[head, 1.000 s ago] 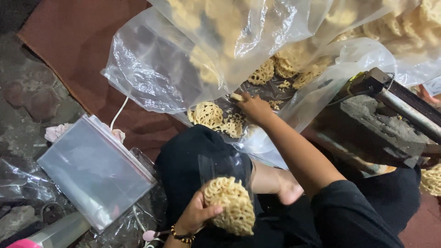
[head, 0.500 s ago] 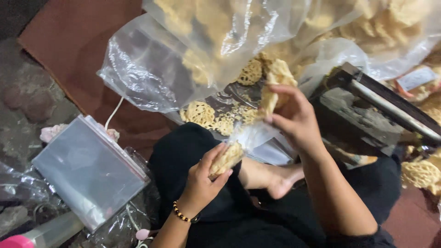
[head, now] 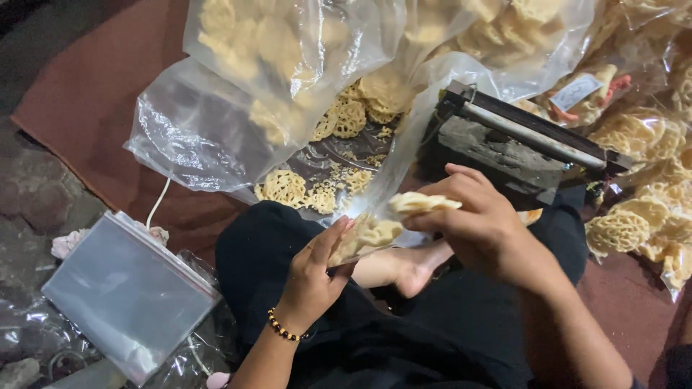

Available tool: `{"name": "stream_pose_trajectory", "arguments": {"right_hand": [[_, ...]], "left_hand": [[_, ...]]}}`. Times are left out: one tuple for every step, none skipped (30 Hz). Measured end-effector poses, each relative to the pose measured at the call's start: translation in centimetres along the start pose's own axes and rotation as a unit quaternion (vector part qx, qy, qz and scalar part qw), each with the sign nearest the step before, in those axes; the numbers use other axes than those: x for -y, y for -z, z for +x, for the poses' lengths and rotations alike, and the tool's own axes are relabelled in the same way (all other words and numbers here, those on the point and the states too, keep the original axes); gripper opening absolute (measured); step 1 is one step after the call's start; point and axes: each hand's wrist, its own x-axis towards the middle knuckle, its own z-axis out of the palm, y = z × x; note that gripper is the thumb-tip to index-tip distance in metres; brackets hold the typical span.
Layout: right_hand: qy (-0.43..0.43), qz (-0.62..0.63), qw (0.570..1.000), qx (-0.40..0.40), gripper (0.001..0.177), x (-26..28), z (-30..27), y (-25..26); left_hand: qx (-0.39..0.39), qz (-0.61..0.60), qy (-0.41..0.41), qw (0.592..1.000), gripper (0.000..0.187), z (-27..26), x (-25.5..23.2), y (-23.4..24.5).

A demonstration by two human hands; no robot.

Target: Picking up individual snacks from a pile and placing them into plastic bags for packaging.

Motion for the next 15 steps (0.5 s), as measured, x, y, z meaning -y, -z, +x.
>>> {"name": "stream_pose_trajectory", "arguments": {"right_hand": [[-0.001,-0.001,1.000,-0.004,0.023,0.4,0.1,0.6],[0.016,-0.076,0.996,0.047,0.042,0.8,0.2,1.2],[0.033,-0.149,0.983,0.098,0.062,1.2,0.3,1.9],[0.029,-0.154,0.983,0.094,0.062,1.4,0.1,2.3],[0.011,-0.149,0.981,0.120,0.048,1.6,0.0,2.7],[-0.007,-0.143,0.979,0.147,0.035,1.8,-0.1,3.1],[-0.010,-0.147,0.979,0.144,0.035,1.9,0.0,3.4],[0.018,-0.126,0.977,0.170,0.029,2.1,0.1,3.6],[0.046,-0.105,0.974,0.194,0.024,2.2,0.3,3.7],[0.045,-0.106,0.975,0.192,0.024,2.2,0.2,3.9],[0.010,-0.027,0.987,0.159,0.025,2.2,0.2,4.1],[-0.025,0.054,0.990,0.125,0.026,2.2,0.2,4.2],[-0.027,0.054,0.991,0.123,0.026,1.9,-0.2,4.2],[-0.061,0.094,0.989,0.094,0.027,1.7,-0.5,4.2],[-0.094,0.133,0.984,0.065,0.028,1.4,-0.8,4.1]], "left_hand": [[0.002,0.001,-0.004,1.000,0.081,0.2,-0.4,0.3],[0.023,0.006,-0.001,1.000,0.080,0.4,-0.8,0.4],[0.043,0.012,0.001,0.999,0.079,0.8,-1.2,0.6],[0.046,0.010,-0.006,0.999,0.079,0.9,-1.5,0.6],[0.065,-0.005,0.004,0.998,0.077,1.1,-1.8,0.6],[0.085,-0.021,0.014,0.996,0.074,1.3,-2.1,0.6],[0.087,-0.023,0.009,0.996,0.074,1.6,-2.5,0.4],[0.113,-0.038,0.017,0.993,0.072,1.7,-2.9,0.3],[0.139,-0.053,0.024,0.989,0.070,1.9,-3.2,0.2],[0.140,-0.053,0.021,0.988,0.070,1.9,-3.3,0.0],[0.158,-0.089,0.058,0.982,0.075,1.9,-3.4,-0.3],[0.175,-0.125,0.096,0.972,0.079,1.8,-3.5,-0.5],[0.177,-0.125,0.095,0.971,0.079,1.9,-3.8,-0.4],[0.208,-0.135,0.129,0.960,0.075,2.1,-4.1,-0.4],[0.238,-0.143,0.162,0.947,0.072,2.2,-4.4,-0.2]]}}
